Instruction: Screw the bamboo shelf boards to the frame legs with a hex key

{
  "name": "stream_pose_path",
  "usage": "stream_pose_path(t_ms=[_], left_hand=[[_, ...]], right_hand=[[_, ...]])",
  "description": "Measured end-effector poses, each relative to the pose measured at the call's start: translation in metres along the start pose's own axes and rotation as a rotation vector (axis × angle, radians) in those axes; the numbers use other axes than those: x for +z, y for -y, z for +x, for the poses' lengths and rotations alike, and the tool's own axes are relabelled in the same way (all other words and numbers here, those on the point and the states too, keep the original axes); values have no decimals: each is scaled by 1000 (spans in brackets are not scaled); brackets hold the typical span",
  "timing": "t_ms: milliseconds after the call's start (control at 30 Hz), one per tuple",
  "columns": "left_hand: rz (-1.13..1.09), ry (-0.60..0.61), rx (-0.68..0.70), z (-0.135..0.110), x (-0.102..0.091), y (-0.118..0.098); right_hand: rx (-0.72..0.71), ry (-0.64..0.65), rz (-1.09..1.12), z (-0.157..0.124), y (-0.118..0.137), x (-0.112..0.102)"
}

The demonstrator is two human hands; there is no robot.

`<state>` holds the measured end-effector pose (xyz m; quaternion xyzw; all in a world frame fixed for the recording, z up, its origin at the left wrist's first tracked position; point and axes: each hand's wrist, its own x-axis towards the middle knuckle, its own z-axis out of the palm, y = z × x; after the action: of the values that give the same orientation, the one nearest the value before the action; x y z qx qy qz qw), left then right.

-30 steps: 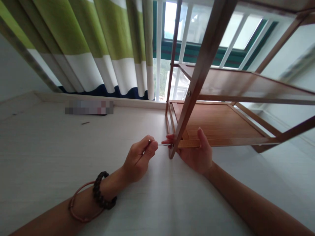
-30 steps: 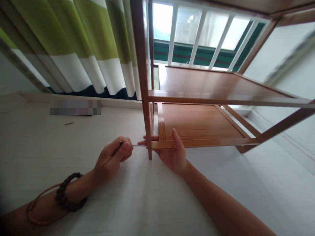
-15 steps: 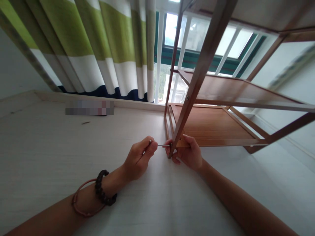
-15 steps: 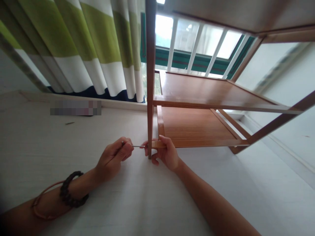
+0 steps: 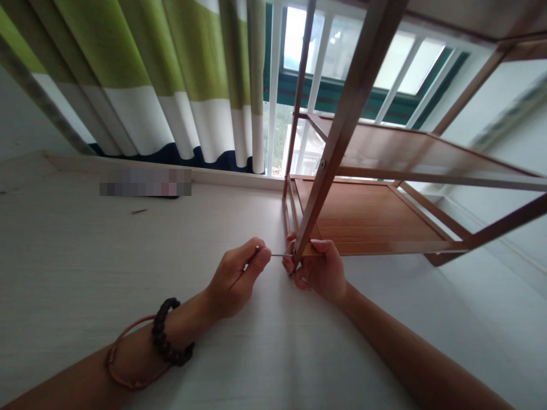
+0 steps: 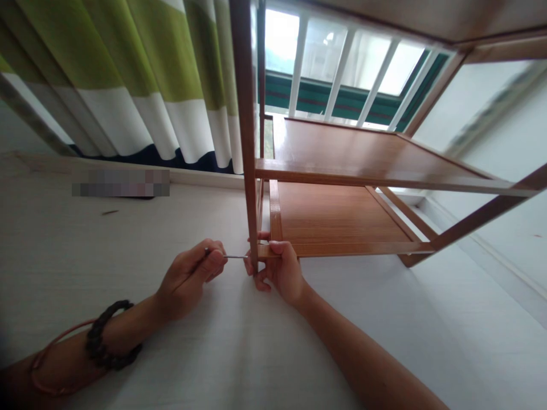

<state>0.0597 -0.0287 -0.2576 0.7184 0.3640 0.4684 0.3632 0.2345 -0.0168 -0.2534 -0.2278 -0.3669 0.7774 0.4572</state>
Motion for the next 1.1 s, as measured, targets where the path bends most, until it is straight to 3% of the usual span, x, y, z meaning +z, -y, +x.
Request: stream_pose_path(t_ms=[600, 1100], left_hand=[[160, 8, 18, 4, 1, -6], [51, -27, 36, 3, 1, 0]], right_hand=[[-20, -7, 44, -1, -2, 4], [-19, 29, 24, 0, -3, 1]])
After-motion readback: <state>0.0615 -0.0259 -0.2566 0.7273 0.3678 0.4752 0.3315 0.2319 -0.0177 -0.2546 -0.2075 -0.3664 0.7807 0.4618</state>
